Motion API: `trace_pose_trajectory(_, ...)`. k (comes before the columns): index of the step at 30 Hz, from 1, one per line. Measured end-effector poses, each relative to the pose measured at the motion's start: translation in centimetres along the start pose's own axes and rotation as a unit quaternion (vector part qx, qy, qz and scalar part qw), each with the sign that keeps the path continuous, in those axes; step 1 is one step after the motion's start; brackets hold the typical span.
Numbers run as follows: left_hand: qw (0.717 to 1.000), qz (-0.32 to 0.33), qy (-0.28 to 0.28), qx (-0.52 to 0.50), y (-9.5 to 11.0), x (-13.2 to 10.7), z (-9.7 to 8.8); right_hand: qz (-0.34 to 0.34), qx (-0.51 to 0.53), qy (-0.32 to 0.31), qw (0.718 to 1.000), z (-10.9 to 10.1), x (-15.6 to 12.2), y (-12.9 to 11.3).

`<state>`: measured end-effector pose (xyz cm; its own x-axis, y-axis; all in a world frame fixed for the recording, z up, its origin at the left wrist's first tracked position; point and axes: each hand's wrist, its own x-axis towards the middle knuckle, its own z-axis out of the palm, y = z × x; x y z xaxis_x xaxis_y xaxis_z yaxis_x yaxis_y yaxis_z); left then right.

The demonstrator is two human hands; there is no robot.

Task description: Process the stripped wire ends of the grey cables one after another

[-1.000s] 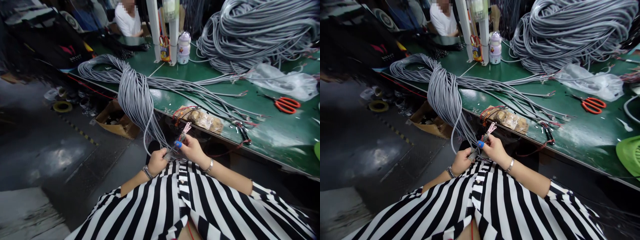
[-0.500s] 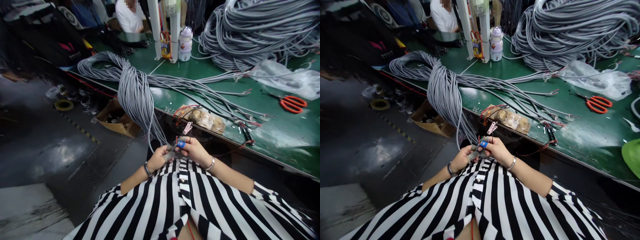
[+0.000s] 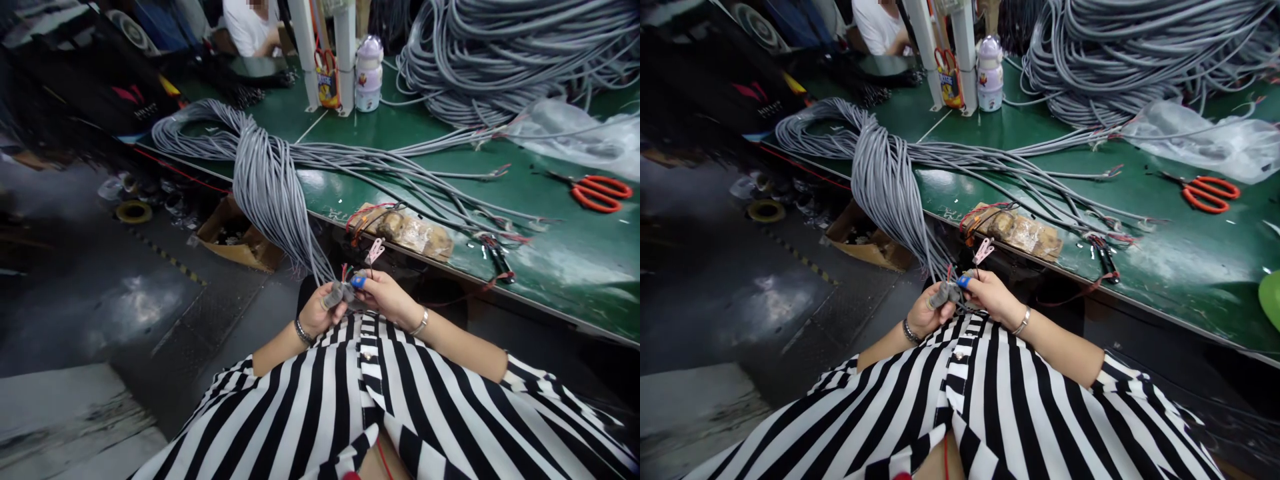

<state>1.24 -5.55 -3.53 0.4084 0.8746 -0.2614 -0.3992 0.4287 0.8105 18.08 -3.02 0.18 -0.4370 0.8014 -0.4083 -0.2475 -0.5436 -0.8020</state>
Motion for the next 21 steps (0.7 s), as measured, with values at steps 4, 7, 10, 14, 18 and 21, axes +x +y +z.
trace_pose_trajectory(4,0.999,0.03,0.018,-0.031,0.3,0.0,-0.4,-0.082,-0.013,0.001,0.997,0.1,-0.3,0.4)
trace_pose_trajectory(7,0.999,0.03,0.019,-0.04,0.2,-0.1,-0.6,-0.086,-0.026,-0.032,0.995,0.2,-0.3,0.1)
trace_pose_trajectory(10,0.999,0.025,0.013,-0.029,0.0,-0.2,-0.7,-0.1,-0.014,-0.045,0.994,0.5,0.0,-0.3)
trace_pose_trajectory(14,1.0,0.02,0.012,-0.015,-0.4,-0.2,-0.7,-0.135,-0.062,-0.006,0.989,1.1,0.4,-0.3)
trace_pose_trajectory(18,0.999,0.015,0.039,-0.008,-0.8,-0.2,-0.8,-0.153,-0.123,0.04,0.98,1.2,0.2,0.0)
trace_pose_trajectory(21,0.998,0.025,0.059,-0.002,-0.9,-0.2,-0.7,-0.154,-0.151,0.054,0.975,1.0,0.1,0.2)
